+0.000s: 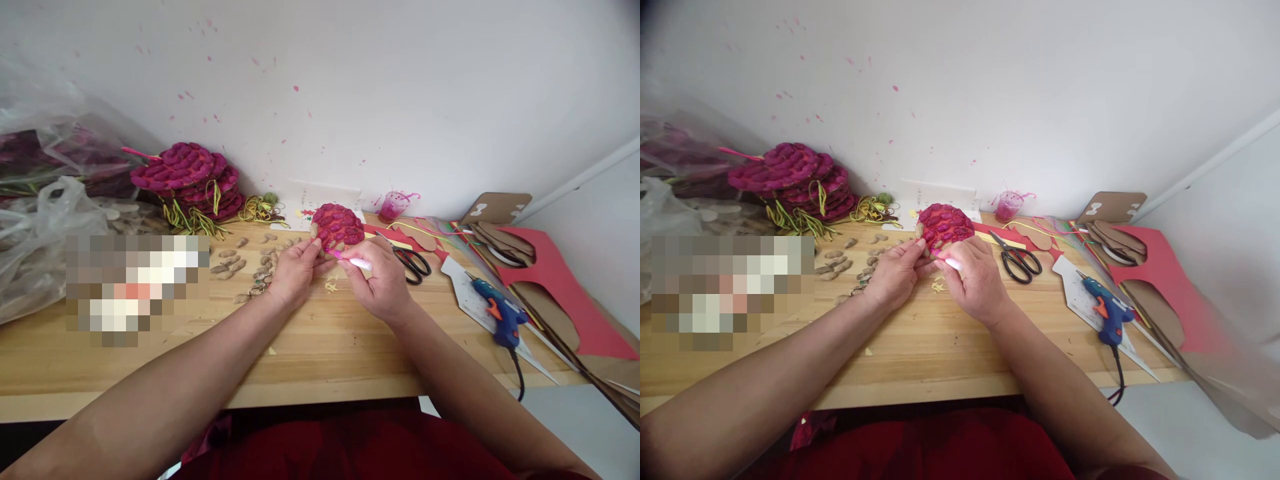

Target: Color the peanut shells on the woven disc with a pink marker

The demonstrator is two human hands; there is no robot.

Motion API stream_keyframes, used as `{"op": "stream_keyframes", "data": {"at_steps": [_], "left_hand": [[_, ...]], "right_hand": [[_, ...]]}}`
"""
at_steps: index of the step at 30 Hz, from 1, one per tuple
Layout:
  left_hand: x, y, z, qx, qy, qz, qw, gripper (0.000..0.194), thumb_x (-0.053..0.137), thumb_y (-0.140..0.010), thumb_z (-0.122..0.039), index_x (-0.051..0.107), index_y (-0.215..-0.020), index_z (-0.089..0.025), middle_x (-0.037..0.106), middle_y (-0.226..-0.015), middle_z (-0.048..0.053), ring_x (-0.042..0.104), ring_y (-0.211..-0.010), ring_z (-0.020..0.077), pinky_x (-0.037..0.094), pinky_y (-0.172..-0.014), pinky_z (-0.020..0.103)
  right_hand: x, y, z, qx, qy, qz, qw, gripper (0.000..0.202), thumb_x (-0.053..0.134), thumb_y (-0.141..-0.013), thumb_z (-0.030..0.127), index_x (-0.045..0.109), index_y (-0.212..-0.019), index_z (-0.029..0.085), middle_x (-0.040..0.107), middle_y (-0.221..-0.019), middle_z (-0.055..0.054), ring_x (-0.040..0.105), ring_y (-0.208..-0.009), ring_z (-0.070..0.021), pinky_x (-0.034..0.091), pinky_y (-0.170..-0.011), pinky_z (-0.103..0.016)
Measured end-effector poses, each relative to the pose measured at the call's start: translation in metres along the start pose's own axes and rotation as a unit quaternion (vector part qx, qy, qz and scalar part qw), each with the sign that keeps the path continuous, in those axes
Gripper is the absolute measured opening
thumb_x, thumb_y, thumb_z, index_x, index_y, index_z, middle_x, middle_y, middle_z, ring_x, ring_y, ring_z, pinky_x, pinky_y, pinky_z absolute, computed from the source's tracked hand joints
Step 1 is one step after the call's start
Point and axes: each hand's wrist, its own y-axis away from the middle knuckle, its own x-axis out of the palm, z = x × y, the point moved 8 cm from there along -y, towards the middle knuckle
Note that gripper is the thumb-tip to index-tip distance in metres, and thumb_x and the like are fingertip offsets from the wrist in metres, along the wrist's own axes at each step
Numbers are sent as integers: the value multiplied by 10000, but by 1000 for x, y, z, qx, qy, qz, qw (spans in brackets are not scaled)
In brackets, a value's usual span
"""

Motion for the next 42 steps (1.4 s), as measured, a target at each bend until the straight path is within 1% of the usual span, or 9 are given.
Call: {"op": "stream_keyframes", "data": {"at_steps": [4,9,12,17,20,25,31,37,42], "left_hand": [[0,0,0,0,-1,-1,1000,360,918,-712,-413,654,-721,-169,680,-678,-2,721,-717,164,640,-899,400],[-1,0,2,-4,-6,5,1000,338,903,-740,-420,692,-796,-163,739,-773,42,753,-826,204,632,-931,420],[-3,-1,2,-4,-3,-1,1000,333,901,-752,-403,681,-776,-154,757,-824,56,738,-794,175,636,-934,409],[-4,-1,3,-11,-4,-11,1000,342,885,-788,-375,634,-723,-151,703,-723,15,714,-718,141,637,-951,415],[-4,1,3,-20,-1,-30,999,268,849,-836,-312,661,-761,-136,694,-709,4,709,-702,123,646,-914,368],[-2,3,3,-42,-4,-41,998,127,752,-917,-223,717,-871,-110,769,-837,61,743,-759,125,649,-826,278],[-6,2,2,-48,-27,-47,997,163,829,-848,-209,695,-819,-121,751,-776,44,741,-728,131,654,-819,294],[-8,3,1,-59,-48,-58,995,146,776,-885,-190,684,-797,-119,750,-772,51,758,-708,151,660,-793,318],[-10,3,0,-67,-65,-67,993,144,757,-895,-181,679,-791,-118,763,-766,71,777,-720,178,661,-766,317]], "right_hand": [[-1,0,0,-2,-3,-2,1000,57,639,-981,203,641,-1010,252,752,-889,-25,649,-855,-222,514,-818,-401],[-2,-2,-2,10,-8,0,1000,40,640,-980,209,646,-993,247,749,-878,-26,656,-853,-220,516,-803,-397],[-7,-3,-5,29,-19,-14,999,37,641,-982,209,641,-964,242,747,-880,-29,661,-849,-212,518,-783,-385],[-9,-4,-9,48,-48,-17,998,50,649,-983,224,638,-937,240,738,-860,-22,656,-822,-200,515,-762,-367],[-13,-5,-13,64,-44,-26,997,56,652,-982,228,642,-928,239,735,-854,-26,653,-827,-206,511,-775,-375],[-13,-4,-18,82,-69,-29,994,53,655,-982,245,644,-930,248,734,-863,-17,657,-815,-205,509,-773,-372],[-11,-2,-22,87,-81,-32,992,48,645,-987,242,635,-940,247,735,-870,-15,648,-818,-200,505,-778,-367],[-19,0,-35,137,-92,-58,985,70,656,-981,274,632,-926,238,740,-891,-27,670,-823,-195,511,-782,-368],[-17,0,-37,149,-118,-45,981,66,667,-975,272,642,-926,237,731,-888,-19,665,-827,-186,507,-792,-360]]}}
